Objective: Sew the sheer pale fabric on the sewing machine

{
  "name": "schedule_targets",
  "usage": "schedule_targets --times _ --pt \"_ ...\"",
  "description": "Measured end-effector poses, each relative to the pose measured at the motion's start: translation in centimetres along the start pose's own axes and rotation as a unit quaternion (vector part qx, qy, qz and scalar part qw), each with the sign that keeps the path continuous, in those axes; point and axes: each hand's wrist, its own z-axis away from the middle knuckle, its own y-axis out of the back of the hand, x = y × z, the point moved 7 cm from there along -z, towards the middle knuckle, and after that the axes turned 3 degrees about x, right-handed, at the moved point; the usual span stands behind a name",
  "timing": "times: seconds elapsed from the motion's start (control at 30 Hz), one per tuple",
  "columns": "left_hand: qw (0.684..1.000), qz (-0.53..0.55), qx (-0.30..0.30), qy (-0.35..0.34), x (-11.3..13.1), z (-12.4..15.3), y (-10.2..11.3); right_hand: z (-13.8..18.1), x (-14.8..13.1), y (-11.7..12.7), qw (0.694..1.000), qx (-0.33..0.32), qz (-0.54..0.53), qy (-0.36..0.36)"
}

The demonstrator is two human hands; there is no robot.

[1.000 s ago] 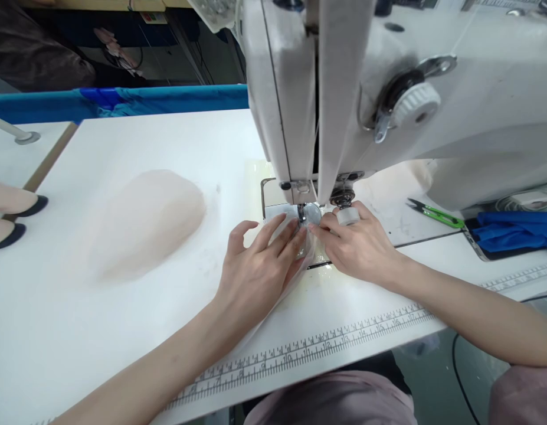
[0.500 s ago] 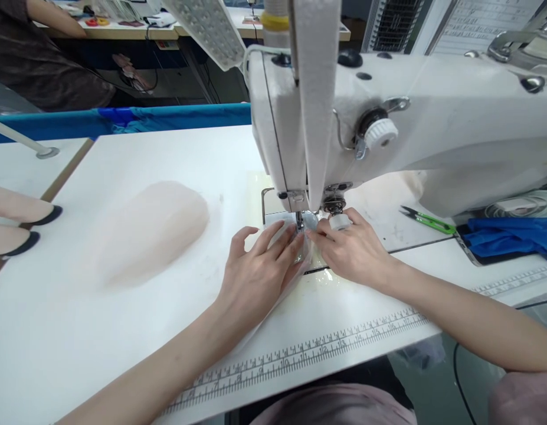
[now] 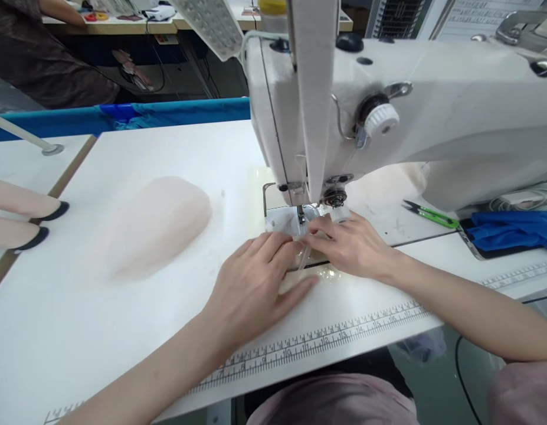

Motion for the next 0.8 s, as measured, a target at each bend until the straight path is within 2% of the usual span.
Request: schedule_targets --times 0.1,0.2,0.3,0.37,0.43,0.57,0.67,0.8 --pt "0.997 0.011 -0.071 0.013 0.2 0.4 -0.7 0.1 -0.2 0.3 0.999 0.02 -0.019 0.019" --pt "0.998 -0.021 -0.06 0.026 -0.5 0.2 -1.3 0.2 0.3 0.5 0.998 0.041 -0.049 -0.003" --pt "0.993 0.06 -0.051 0.09 -2.3 -0.5 -2.0 0.5 1.5 0.2 0.988 0.039 -0.124 -0.079" --pt "0.974 0.15 -0.057 0.159 -3.7 -0.9 -2.3 0.6 2.3 -0.2 0.975 0.036 -0.175 -0.135" --pt "0.956 0.209 -0.059 0.2 -4.6 -1.4 -2.3 0.8 3.1 -0.6 0.96 0.031 -0.2 -0.191" --pt "0.948 0.245 -0.087 0.181 -4.8 -2.2 -2.4 0.8 3.8 -1.4 0.947 0.001 -0.191 -0.259" --pt "0.947 0.25 -0.104 0.169 -5.0 -2.3 -2.7 0.7 3.9 -1.6 0.943 -0.012 -0.199 -0.266" --pt "0.961 0.234 -0.082 0.124 -5.1 -2.3 -2.5 0.7 3.7 -1.2 0.946 -0.002 -0.206 -0.252"
